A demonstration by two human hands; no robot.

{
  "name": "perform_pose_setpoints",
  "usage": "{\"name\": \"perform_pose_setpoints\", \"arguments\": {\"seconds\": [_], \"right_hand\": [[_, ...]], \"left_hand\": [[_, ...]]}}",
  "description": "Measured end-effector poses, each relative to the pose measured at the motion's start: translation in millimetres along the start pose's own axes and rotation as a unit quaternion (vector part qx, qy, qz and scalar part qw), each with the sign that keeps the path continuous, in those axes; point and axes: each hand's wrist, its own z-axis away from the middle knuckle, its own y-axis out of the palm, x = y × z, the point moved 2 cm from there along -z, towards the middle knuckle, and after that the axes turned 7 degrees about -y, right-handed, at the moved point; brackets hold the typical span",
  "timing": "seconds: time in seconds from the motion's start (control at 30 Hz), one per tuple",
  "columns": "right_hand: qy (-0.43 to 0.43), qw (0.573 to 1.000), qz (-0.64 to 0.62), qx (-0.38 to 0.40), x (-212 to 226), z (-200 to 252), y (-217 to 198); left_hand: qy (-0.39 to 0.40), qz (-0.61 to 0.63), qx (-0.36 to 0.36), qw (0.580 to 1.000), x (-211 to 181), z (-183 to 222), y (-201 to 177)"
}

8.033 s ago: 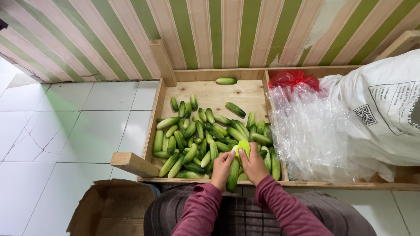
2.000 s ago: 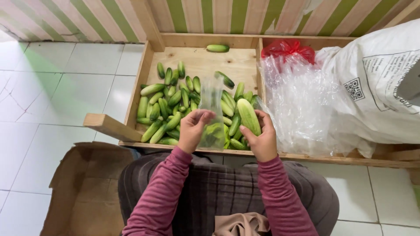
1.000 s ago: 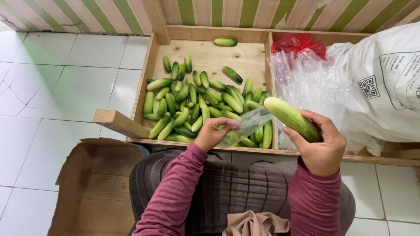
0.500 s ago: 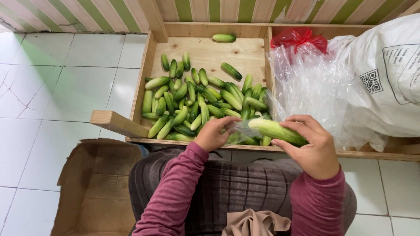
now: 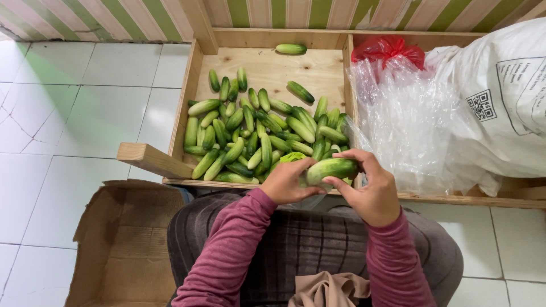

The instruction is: The person cleans individual cucumbers with a cloth and then packages them into plastic sleeves, placing the completed items into a cardboard box.

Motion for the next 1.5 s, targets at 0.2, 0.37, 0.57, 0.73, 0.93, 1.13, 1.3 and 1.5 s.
{"name": "perform_pose_setpoints", "arguments": {"seconds": [0.2,0.37,0.57,0.73,0.93,1.13,1.3,1.5], "right_hand": [[-0.124,0.991,0.042,-0.018,-13.1,5.1,27.5],[-0.040,0.998,-0.040,0.016,-9.2,2.8,27.2],[-0.026,0.996,-0.084,-0.016,-8.2,-2.4,29.5],[-0.038,0.991,-0.110,-0.062,-8.3,1.4,31.3],[-0.038,0.982,-0.163,-0.090,0.7,1.3,29.4],[-0.016,0.961,-0.249,-0.118,-4.0,1.0,25.2],[0.014,0.928,-0.334,-0.162,-19.1,5.1,22.8],[0.139,0.964,-0.220,-0.057,-33.3,-4.3,13.2]], "left_hand": [[0.024,0.116,-0.110,0.987,18.6,-1.1,18.3],[0.050,0.213,-0.183,0.958,2.7,-1.4,1.7],[0.095,0.271,-0.198,0.937,-13.9,-2.2,-10.9],[0.120,0.290,-0.165,0.935,-23.0,-3.6,-11.4],[0.113,0.295,-0.136,0.939,-17.5,-2.2,-11.3],[0.086,0.268,-0.087,0.955,-24.1,-3.9,-10.8],[0.047,0.268,0.023,0.962,-16.6,-8.6,10.0],[0.009,0.318,-0.100,0.943,19.5,-13.4,19.2]]}}
